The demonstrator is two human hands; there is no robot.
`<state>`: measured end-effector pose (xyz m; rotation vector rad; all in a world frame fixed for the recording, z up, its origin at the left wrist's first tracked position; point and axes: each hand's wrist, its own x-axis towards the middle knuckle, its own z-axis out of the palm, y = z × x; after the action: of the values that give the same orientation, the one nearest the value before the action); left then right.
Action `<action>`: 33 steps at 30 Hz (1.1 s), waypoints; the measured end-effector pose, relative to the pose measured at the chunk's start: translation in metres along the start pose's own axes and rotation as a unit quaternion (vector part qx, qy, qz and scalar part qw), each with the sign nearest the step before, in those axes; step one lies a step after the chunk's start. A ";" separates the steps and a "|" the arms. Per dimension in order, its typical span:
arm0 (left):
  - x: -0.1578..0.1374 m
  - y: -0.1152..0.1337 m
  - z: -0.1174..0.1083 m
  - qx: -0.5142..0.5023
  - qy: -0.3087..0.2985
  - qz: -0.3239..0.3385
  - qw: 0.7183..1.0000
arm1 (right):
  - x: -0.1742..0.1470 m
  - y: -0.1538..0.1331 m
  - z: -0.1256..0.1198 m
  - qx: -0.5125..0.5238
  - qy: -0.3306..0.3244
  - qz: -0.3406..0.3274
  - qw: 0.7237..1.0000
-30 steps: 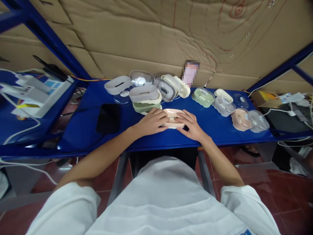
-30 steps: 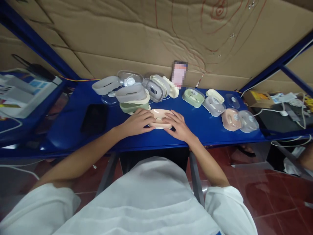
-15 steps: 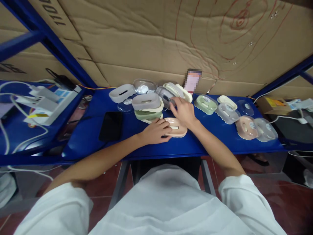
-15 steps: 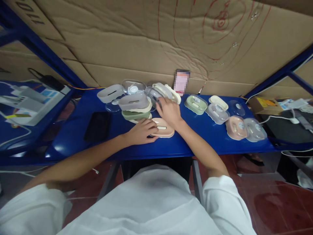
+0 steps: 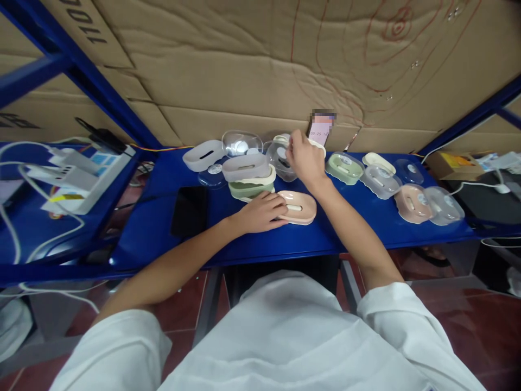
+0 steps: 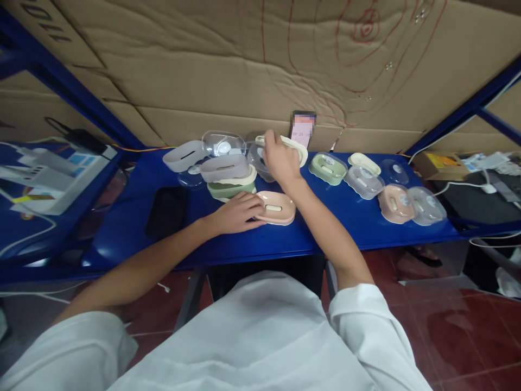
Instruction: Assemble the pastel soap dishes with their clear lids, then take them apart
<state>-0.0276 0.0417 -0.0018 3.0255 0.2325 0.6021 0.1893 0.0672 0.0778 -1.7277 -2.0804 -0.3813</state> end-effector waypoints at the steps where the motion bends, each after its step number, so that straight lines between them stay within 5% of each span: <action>1: -0.001 0.000 0.000 -0.017 0.000 -0.001 1.000 | -0.012 0.004 -0.005 -0.002 0.019 -0.006 1.000; 9: -0.001 0.009 0.001 -0.046 0.045 0.026 0.998 | -0.184 0.032 -0.030 -0.008 0.107 -0.089 0.990; 12: 0.000 0.013 0.001 -0.032 0.046 0.038 0.998 | -0.226 0.030 -0.030 0.040 0.139 -0.102 0.984; 21: 0.001 0.008 0.007 -0.095 0.114 -0.010 0.989 | -0.224 0.010 -0.017 0.191 0.065 -0.062 0.977; 33: 0.002 0.002 0.009 -0.128 0.053 -0.022 0.990 | -0.226 -0.001 -0.019 0.180 0.046 -0.085 0.979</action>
<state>-0.0221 0.0401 -0.0093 2.7395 0.2074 0.7275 0.2247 -0.1380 -0.0129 -1.3044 -2.0836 -0.1181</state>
